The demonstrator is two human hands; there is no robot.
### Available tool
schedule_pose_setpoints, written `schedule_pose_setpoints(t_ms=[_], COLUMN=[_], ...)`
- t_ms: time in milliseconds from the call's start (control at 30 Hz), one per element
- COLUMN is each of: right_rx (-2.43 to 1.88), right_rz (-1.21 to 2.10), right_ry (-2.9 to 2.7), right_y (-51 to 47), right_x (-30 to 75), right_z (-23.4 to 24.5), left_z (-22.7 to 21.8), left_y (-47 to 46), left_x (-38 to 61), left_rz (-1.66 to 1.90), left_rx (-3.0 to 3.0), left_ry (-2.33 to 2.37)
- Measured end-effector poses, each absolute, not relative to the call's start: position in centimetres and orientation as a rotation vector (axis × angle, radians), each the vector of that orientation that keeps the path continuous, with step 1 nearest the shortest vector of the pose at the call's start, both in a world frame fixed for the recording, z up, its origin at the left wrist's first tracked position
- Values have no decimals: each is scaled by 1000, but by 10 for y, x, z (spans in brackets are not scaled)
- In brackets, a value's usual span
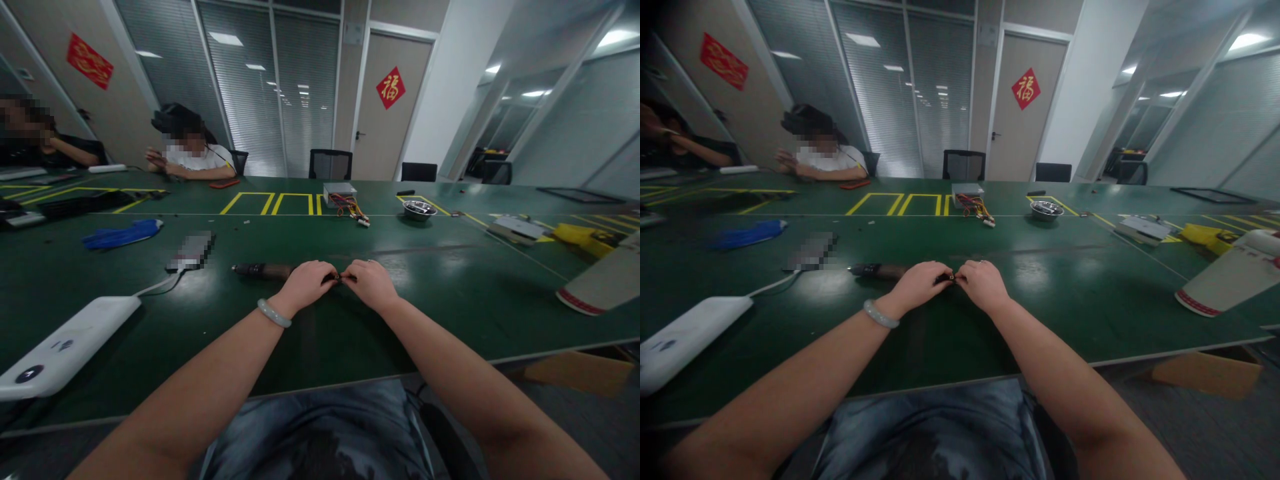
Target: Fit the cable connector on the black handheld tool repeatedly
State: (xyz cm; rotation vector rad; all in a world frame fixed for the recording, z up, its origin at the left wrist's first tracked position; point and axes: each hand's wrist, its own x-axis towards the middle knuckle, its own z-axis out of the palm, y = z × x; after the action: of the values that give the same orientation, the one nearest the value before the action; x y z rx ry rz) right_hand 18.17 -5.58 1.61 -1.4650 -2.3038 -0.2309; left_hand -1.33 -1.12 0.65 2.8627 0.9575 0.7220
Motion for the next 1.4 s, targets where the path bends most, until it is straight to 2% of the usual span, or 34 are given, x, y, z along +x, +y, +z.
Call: schedule_pose_setpoints(t_ms=[833, 1400], right_rx=[-1528, -1553], right_rz=[-203, -314], right_ry=[-2243, -2338], right_y=[-52, -46], right_x=[179, 176], right_z=[6, 6], left_z=[3, 7], left_y=[-9, -14], left_x=[-10, -8], left_rz=[709, 677], left_rx=[2874, 2845], left_ry=[1007, 1165])
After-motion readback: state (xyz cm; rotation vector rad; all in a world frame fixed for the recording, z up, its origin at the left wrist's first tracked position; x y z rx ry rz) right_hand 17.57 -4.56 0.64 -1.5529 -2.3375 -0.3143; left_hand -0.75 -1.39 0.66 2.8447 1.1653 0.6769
